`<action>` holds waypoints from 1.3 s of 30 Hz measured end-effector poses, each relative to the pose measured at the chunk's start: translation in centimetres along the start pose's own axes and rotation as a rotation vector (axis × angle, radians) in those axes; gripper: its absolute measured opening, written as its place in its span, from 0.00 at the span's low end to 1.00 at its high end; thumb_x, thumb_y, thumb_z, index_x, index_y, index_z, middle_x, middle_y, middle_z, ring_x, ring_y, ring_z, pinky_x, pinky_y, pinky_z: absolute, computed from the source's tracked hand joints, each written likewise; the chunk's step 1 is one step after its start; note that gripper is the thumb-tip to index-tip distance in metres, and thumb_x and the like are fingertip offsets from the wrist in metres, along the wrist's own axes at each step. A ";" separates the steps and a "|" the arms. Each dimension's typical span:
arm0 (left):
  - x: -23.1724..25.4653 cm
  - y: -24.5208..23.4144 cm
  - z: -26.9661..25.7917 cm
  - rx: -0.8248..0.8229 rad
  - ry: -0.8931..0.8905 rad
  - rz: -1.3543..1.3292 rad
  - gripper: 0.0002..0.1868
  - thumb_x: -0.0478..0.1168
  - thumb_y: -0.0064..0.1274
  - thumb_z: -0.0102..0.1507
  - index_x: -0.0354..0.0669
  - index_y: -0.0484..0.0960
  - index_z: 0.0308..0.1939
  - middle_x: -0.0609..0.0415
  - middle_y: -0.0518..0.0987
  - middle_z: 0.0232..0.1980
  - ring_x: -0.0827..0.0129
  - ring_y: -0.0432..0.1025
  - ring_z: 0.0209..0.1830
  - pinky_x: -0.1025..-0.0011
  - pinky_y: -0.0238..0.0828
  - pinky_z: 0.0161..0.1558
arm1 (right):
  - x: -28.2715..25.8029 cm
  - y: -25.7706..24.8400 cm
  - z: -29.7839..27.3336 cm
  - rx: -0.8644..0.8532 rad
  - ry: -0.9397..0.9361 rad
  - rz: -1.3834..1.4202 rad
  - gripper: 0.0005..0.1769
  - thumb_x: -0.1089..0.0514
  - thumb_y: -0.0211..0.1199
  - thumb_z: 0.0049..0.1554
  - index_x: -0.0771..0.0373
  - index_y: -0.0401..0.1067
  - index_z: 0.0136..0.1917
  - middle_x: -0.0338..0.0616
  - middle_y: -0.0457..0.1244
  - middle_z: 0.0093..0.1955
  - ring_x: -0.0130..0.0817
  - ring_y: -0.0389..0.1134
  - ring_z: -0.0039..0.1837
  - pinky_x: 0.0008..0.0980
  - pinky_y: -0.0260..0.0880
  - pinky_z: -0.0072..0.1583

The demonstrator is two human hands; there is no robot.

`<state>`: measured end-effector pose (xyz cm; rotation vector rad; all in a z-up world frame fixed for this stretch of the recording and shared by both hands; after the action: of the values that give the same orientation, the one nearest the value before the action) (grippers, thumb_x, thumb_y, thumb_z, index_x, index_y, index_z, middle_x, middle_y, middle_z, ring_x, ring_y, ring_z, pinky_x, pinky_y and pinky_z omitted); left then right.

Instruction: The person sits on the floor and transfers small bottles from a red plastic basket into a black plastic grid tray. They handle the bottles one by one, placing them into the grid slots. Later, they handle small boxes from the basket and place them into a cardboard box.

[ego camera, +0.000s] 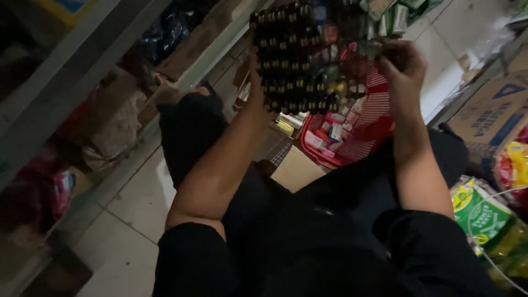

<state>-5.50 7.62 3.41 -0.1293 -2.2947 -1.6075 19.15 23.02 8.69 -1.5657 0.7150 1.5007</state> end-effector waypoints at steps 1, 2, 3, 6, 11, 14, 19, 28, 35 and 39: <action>-0.5 -0.7 0.2 0.021 -0.030 -0.029 0.33 0.67 0.37 0.69 0.44 0.77 0.59 0.51 0.77 0.57 0.62 0.74 0.55 0.59 0.77 0.52 | -1.4 -0.2 -0.5 0.030 -0.014 0.043 0.12 0.73 0.61 0.67 0.68 0.70 0.63 0.44 0.68 0.61 0.31 0.72 0.62 0.30 0.76 0.65; -1.0 -1.5 0.4 0.042 -0.060 -0.058 0.32 0.66 0.37 0.69 0.44 0.77 0.58 0.52 0.77 0.55 0.62 0.74 0.53 0.59 0.77 0.51 | -2.7 -0.2 -0.8 0.025 -0.037 0.060 0.12 0.73 0.61 0.68 0.68 0.70 0.64 0.45 0.68 0.62 0.31 0.72 0.62 0.29 0.76 0.64; -1.9 -2.4 0.8 0.060 -0.092 -0.092 0.31 0.65 0.36 0.70 0.45 0.77 0.56 0.53 0.77 0.54 0.63 0.74 0.52 0.60 0.77 0.49 | -4.1 -0.4 -1.0 0.021 -0.062 0.071 0.13 0.72 0.61 0.68 0.68 0.70 0.65 0.46 0.67 0.63 0.31 0.72 0.62 0.29 0.76 0.64; -4.4 -5.1 2.1 0.109 -0.173 -0.195 0.27 0.63 0.35 0.70 0.47 0.78 0.50 0.55 0.77 0.50 0.64 0.74 0.48 0.61 0.78 0.46 | -8.3 -0.8 -1.9 0.034 -0.182 0.136 0.11 0.73 0.62 0.71 0.70 0.70 0.66 0.46 0.66 0.62 0.31 0.71 0.60 0.29 0.76 0.63; -5.8 -7.8 3.5 0.043 -0.088 -0.009 0.28 0.63 0.37 0.71 0.45 0.79 0.54 0.53 0.81 0.47 0.63 0.78 0.42 0.62 0.80 0.42 | -13.2 -2.0 -4.3 0.123 -0.283 0.116 0.11 0.69 0.60 0.62 0.68 0.72 0.59 0.40 0.63 0.57 0.27 0.69 0.56 0.26 0.78 0.55; -6.9 -7.1 3.5 0.059 -0.126 -0.033 0.28 0.63 0.38 0.70 0.45 0.79 0.54 0.52 0.82 0.46 0.62 0.79 0.41 0.62 0.82 0.42 | -13.6 -2.4 -5.3 0.113 -0.283 -0.115 0.10 0.71 0.65 0.61 0.70 0.73 0.56 0.45 0.64 0.58 0.27 0.69 0.54 0.23 0.73 0.53; -8.6 -5.2 3.1 0.132 -0.177 -0.023 0.25 0.61 0.40 0.72 0.46 0.80 0.52 0.52 0.81 0.45 0.62 0.79 0.39 0.62 0.82 0.39 | -14.4 -0.6 -6.2 -0.010 -0.399 -0.456 0.13 0.72 0.72 0.57 0.69 0.75 0.54 0.48 0.64 0.55 0.33 0.70 0.54 0.29 0.72 0.54; -10.2 -3.8 3.2 0.125 -0.237 0.005 0.28 0.65 0.40 0.70 0.46 0.81 0.50 0.54 0.81 0.45 0.63 0.79 0.41 0.62 0.81 0.41 | -14.9 -0.1 -6.2 -0.108 -0.355 -0.433 0.11 0.72 0.70 0.54 0.66 0.74 0.49 0.47 0.65 0.55 0.35 0.71 0.53 0.30 0.72 0.53; -9.8 -2.3 2.0 0.139 -0.243 0.225 0.35 0.69 0.36 0.68 0.48 0.76 0.62 0.52 0.80 0.56 0.63 0.78 0.52 0.61 0.81 0.50 | -14.2 0.1 -6.1 -0.149 -0.336 -0.463 0.10 0.71 0.70 0.52 0.66 0.74 0.47 0.46 0.64 0.53 0.33 0.70 0.53 0.29 0.72 0.52; -9.8 -1.0 2.2 0.056 -0.219 0.220 0.37 0.69 0.36 0.72 0.44 0.74 0.66 0.48 0.78 0.59 0.61 0.77 0.55 0.59 0.81 0.54 | -14.0 0.7 -6.2 -0.183 -0.337 -0.480 0.10 0.70 0.70 0.54 0.65 0.73 0.47 0.46 0.63 0.54 0.34 0.70 0.56 0.28 0.74 0.52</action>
<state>2.92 10.40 -1.30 -0.5494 -2.3845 -1.4793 19.94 15.34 21.94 -1.4329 0.0031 1.4344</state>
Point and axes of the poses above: each hand's wrist, its own z-axis towards the middle knuckle, its own y-axis out of the palm, x = y × z, the point moved 9 cm from there along z, towards the middle knuckle
